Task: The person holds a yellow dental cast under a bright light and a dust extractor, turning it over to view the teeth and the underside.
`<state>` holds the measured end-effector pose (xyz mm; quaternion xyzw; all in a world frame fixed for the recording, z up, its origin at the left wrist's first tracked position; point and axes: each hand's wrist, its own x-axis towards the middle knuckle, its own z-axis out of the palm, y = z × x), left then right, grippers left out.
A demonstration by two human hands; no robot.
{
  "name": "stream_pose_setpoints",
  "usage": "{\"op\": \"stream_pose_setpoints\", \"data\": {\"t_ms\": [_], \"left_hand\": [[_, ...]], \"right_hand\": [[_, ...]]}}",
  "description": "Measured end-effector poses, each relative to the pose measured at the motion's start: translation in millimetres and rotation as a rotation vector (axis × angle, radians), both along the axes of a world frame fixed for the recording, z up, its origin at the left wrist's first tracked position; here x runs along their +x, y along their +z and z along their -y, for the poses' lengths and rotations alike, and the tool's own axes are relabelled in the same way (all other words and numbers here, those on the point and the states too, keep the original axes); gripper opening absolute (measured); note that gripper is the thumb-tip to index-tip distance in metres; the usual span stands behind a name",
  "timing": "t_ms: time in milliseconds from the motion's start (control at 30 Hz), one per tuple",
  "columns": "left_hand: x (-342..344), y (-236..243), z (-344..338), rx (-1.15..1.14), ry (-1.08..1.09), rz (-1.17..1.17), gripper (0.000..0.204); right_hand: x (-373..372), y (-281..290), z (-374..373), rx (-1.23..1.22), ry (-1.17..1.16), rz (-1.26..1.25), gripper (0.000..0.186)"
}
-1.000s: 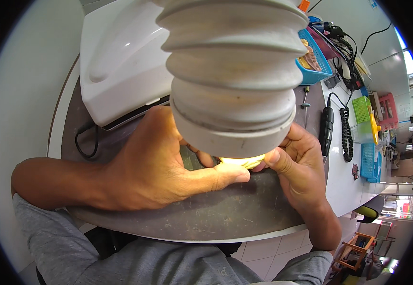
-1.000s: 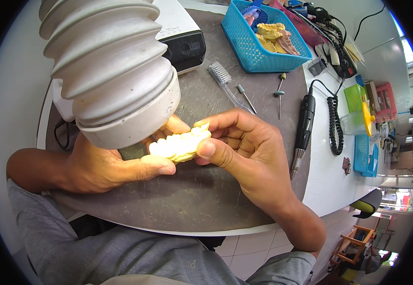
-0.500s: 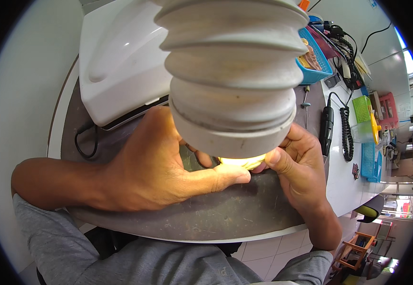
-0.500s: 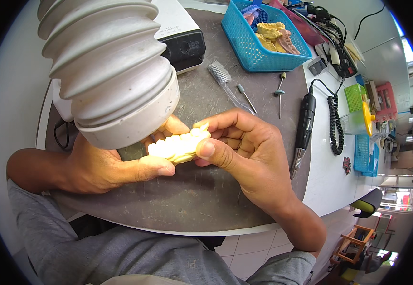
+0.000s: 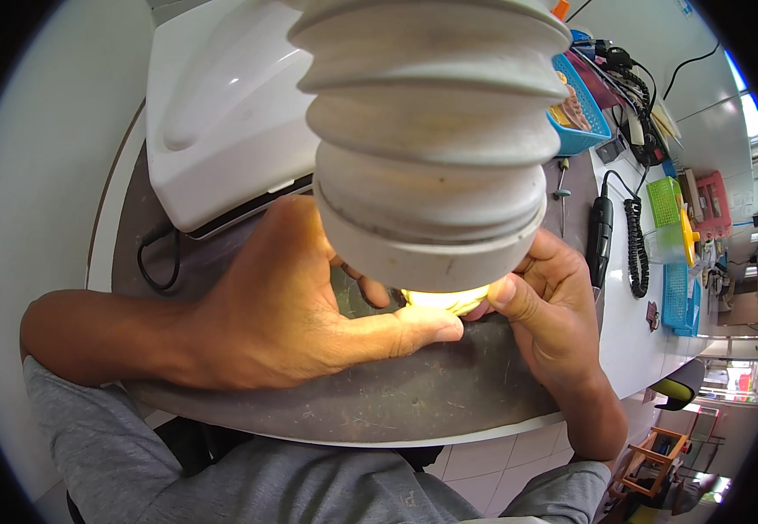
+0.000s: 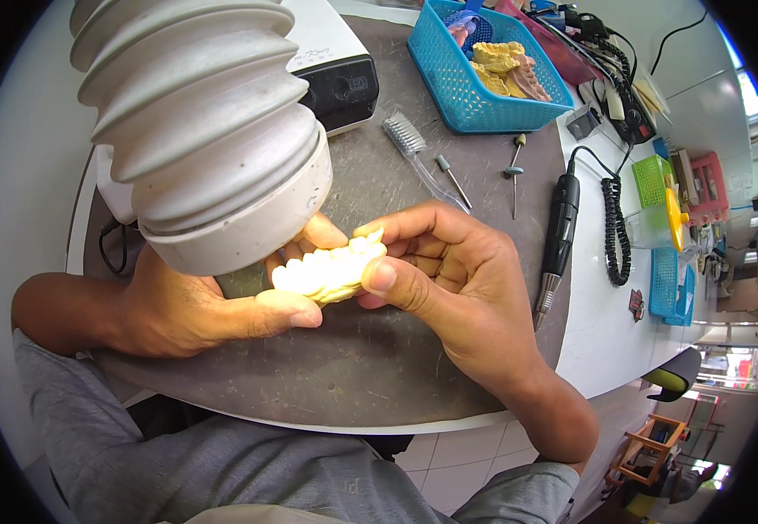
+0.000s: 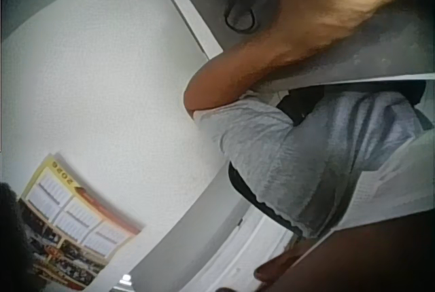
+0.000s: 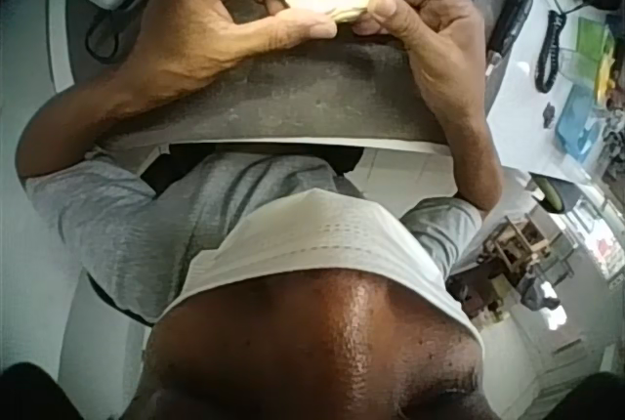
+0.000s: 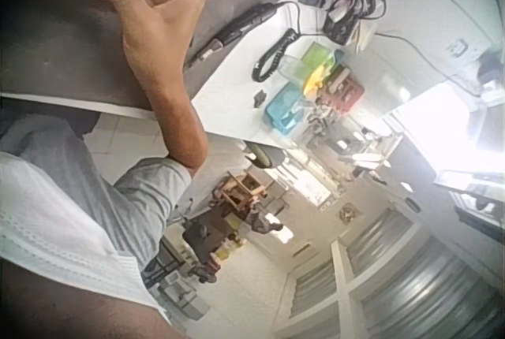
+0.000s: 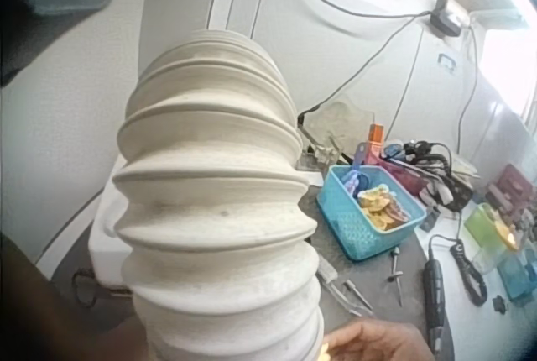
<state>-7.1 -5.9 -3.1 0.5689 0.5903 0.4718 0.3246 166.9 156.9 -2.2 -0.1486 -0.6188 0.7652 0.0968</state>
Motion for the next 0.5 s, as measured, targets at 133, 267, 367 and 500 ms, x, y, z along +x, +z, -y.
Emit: {"op": "stream_pose_setpoints", "data": {"t_ms": [133,267,367,500], "left_hand": [[-0.4,-0.9,-0.2,-0.016,-0.013,0.055,0.042],[-1.0,-0.6,-0.2,-0.017,-0.008,0.01,0.044],[-1.5,0.5,0.2,-0.046,-0.013,0.0,0.044],[-1.2,1.2,0.1,-0.049,-0.013,0.014,0.045]], "right_hand": [[0.4,0.6,-1.7,-0.039,0.027,0.003,0.03],[0.4,0.8,-2.1,-0.045,0.037,0.038,0.031],[0.2,1.3,-3.0,-0.065,0.053,0.047,0.03],[0.2,1.1,-3.5,-0.066,0.06,0.051,0.03]]}}
